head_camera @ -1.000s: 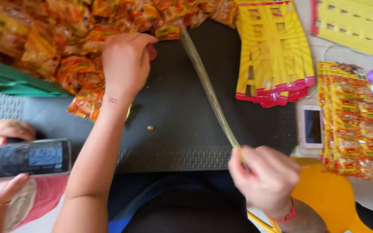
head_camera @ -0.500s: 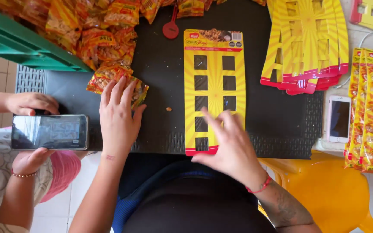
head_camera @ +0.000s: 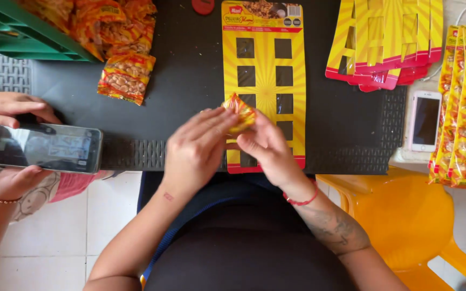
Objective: Attaching small snack packets to a cardboard display strip for retail
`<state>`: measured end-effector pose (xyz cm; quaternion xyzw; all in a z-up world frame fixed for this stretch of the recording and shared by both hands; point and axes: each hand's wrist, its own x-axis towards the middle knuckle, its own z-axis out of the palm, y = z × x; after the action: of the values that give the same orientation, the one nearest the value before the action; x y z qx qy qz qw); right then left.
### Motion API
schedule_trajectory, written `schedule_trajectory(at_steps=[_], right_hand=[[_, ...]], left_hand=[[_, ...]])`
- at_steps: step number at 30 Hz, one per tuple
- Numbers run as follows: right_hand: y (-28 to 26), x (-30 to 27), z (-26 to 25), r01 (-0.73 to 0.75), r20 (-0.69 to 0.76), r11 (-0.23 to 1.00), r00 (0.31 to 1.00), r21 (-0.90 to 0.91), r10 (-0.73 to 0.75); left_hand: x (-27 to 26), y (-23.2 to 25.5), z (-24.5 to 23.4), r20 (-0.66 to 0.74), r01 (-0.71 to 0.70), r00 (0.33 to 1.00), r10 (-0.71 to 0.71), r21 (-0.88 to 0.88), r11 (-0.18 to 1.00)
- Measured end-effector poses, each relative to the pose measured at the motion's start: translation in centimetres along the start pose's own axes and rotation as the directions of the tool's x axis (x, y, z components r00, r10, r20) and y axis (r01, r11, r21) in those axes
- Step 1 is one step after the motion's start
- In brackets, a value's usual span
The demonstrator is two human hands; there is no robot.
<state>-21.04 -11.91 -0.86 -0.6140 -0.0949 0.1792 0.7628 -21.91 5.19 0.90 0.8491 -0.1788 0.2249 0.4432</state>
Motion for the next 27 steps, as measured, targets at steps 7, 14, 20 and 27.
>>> schedule_trajectory(at_steps=[7, 14, 20, 27], right_hand=[[-4.7, 0.1, -2.6, -0.035, -0.040, 0.908, 0.999, -0.417, 0.020], [-3.7, -0.9, -2.3, -0.026, -0.009, 0.891, 1.000, -0.454, 0.024], [-3.6, -1.4, -1.1, 0.008, -0.072, 0.939, 0.997, -0.343, -0.035], [-1.2, -0.7, 0.3, 0.137, -0.257, 0.964, 0.963, 0.229, -0.076]], left_hand=[[0.9, -6.6, -8.1, -0.123, 0.072, 0.992, -0.012, 0.495, 0.866], [3.6, -12.2, -6.3, -0.194, 0.329, 0.944, -0.267, 0.611, 0.720], [5.9, -8.9, -5.3, -0.312, 0.138, 0.950, -0.035, 0.315, 0.939], [2.3, 1.4, -1.2, 0.218, 0.389, 0.825, -0.521, -0.888, 0.246]])
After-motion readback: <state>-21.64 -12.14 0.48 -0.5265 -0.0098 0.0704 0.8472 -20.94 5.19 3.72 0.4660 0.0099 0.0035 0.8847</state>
